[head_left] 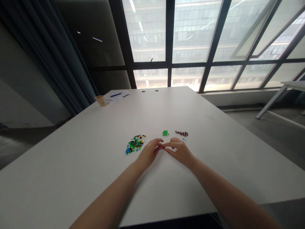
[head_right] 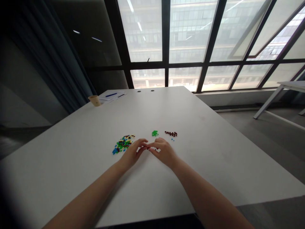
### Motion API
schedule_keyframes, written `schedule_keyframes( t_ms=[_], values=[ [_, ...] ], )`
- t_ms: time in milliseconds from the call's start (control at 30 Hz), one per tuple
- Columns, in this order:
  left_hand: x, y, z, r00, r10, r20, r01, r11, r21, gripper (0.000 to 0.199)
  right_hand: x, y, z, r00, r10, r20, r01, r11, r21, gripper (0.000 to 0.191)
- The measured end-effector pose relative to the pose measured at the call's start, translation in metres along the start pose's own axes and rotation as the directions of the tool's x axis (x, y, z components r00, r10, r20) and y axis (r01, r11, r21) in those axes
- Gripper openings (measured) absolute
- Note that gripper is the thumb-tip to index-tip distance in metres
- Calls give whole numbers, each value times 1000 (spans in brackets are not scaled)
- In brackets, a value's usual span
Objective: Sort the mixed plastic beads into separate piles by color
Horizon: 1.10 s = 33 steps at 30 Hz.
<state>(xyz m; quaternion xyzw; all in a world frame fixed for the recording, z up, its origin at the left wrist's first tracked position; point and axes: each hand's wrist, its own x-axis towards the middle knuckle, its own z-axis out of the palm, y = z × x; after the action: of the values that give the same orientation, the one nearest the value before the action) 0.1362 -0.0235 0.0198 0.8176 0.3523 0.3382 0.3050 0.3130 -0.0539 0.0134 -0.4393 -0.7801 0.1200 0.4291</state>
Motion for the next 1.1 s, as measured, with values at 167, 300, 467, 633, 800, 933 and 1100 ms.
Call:
schedule_keyframes(
  t_ms=[167, 300, 467, 633, 800, 933, 1100],
  values=[
    [0, 0, 2, 996, -90, 10, 91, 994, -54, 18, -1, 3, 3, 999, -36, -2, 36, 999, 8, 16],
    [1, -1, 3, 995, -102, 6, 102, 994, -44, 18, 0, 1, 4, 1000, -8, 2, 8, 1000, -2, 15],
    [2, -1, 1, 995, -98, -17, 98, 995, 24, 21, 5, 22, -15, 992, 104, -75, -111, 989, -99, 15],
    [2, -5, -4, 994, -90, -65, 96, 991, 89, 22, -3, 73, -51, 838, 399, -371, -521, 786, -333, 19],
    [4, -10, -6, 993, -85, -85, 96, 986, 138, 23, -11, 92, -57, 723, 579, -377, -689, 569, -449, 18],
    [6, -13, -9, 988, -88, -125, 109, 979, 170, 23, -11, 91, -52, 676, 656, -334, -730, 536, -423, 19],
    [9, -23, -22, 966, -118, -232, 164, 968, 192, 23, -13, 93, -54, 664, 668, -336, -746, 623, -236, 25]
  ],
)
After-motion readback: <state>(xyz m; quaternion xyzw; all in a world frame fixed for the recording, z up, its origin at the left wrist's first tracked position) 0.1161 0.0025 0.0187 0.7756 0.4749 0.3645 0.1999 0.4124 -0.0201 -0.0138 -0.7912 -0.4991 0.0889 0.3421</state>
